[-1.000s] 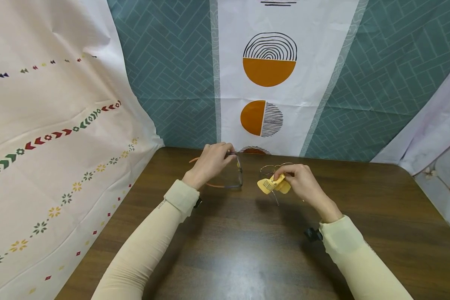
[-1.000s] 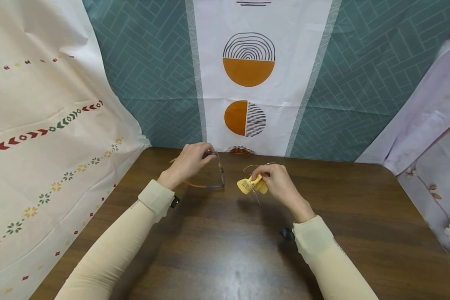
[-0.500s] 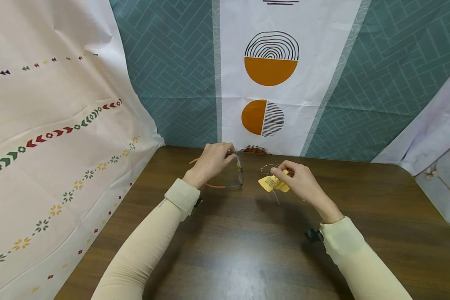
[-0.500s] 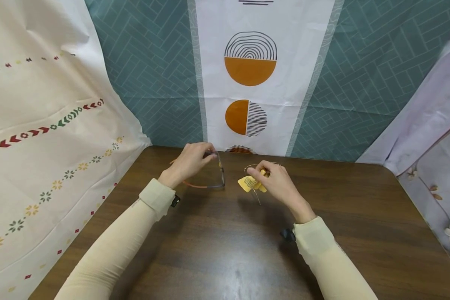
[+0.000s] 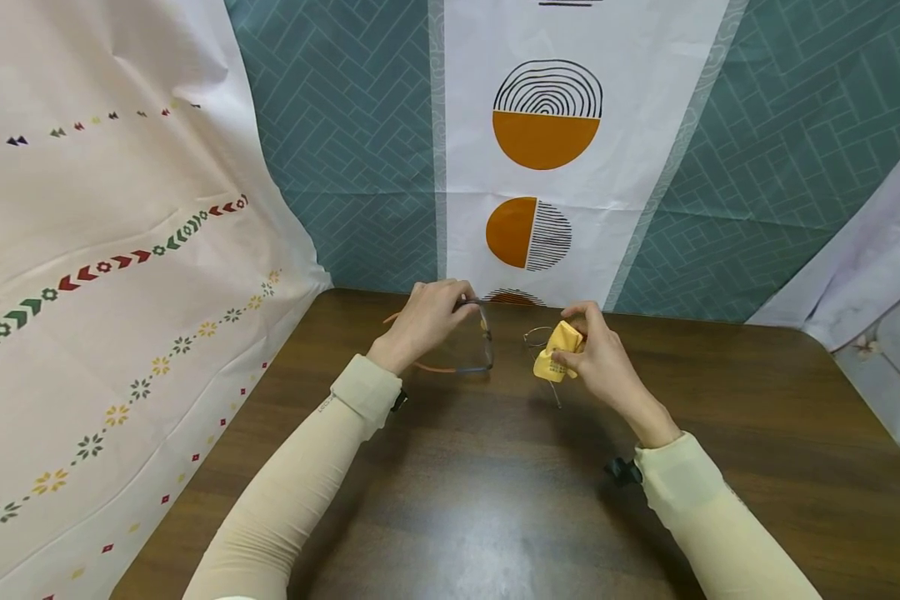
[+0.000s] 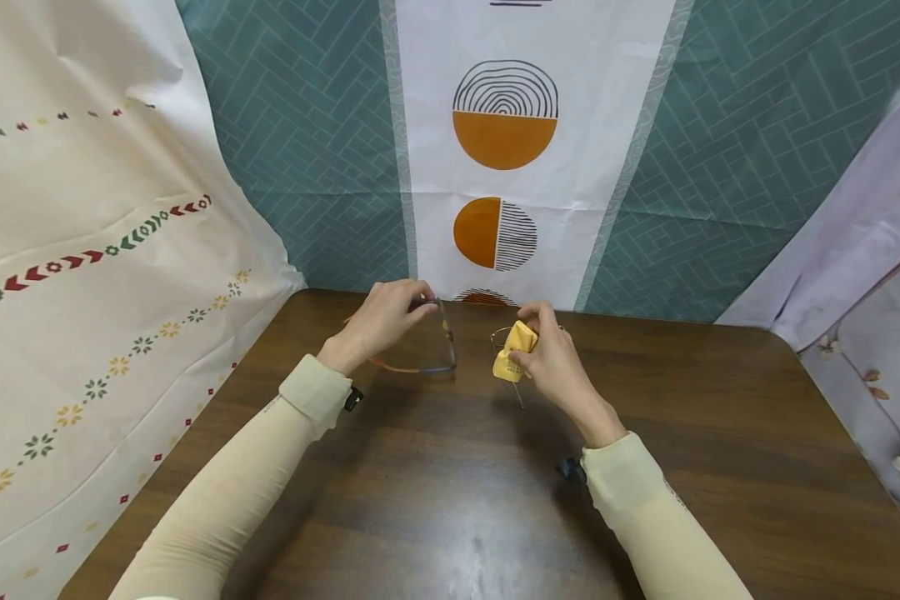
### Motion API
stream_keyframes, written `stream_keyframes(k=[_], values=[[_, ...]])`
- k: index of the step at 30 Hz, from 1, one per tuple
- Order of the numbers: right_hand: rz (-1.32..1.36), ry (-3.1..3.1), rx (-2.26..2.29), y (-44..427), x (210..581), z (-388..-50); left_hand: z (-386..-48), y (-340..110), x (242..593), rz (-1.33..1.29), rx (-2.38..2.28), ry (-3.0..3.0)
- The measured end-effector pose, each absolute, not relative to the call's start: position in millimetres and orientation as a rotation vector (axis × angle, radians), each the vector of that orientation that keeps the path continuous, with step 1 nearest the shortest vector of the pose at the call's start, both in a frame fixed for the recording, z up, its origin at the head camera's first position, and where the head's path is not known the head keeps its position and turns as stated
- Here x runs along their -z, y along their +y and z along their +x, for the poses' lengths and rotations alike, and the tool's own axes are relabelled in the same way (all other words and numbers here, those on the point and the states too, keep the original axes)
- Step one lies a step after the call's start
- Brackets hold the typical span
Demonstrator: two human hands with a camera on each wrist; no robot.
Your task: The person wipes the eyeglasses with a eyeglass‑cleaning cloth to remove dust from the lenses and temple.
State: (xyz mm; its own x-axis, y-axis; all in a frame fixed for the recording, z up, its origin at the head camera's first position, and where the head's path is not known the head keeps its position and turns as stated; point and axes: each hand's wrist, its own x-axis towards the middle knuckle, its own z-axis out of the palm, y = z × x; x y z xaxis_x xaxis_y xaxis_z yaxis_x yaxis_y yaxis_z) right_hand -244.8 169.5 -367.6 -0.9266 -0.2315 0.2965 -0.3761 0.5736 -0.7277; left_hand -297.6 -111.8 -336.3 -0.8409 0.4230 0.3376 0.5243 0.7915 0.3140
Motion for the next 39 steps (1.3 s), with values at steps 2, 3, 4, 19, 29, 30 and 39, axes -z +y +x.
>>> stream_keyframes(k=[2,3,4,19,29,30,39], values=[[0.47,-2.63,-1.296,170,367,-245,-297,-112,336,-0.75,0.602,-2.721],[0.452,-2.627,-1.307,170,367,-245,-297,-112,336,-0.758,0.605,-2.713],[0.437,-2.623,-1.314,170,367,-245,-297,-112,336,-0.763,0.608,-2.706],[0.382,-2.468,-1.262,171,371,-248,-297,-106,338,-0.911,0.648,-2.57],[0.39,-2.397,-1.275,166,369,-245,-293,-106,341,-1.063,0.548,-2.347],[0.388,-2.394,-1.282,166,370,-245,-294,-106,341,-1.073,0.533,-2.319],[0.366,-2.38,-1.298,162,369,-245,-295,-102,340,-1.108,0.483,-2.187]])
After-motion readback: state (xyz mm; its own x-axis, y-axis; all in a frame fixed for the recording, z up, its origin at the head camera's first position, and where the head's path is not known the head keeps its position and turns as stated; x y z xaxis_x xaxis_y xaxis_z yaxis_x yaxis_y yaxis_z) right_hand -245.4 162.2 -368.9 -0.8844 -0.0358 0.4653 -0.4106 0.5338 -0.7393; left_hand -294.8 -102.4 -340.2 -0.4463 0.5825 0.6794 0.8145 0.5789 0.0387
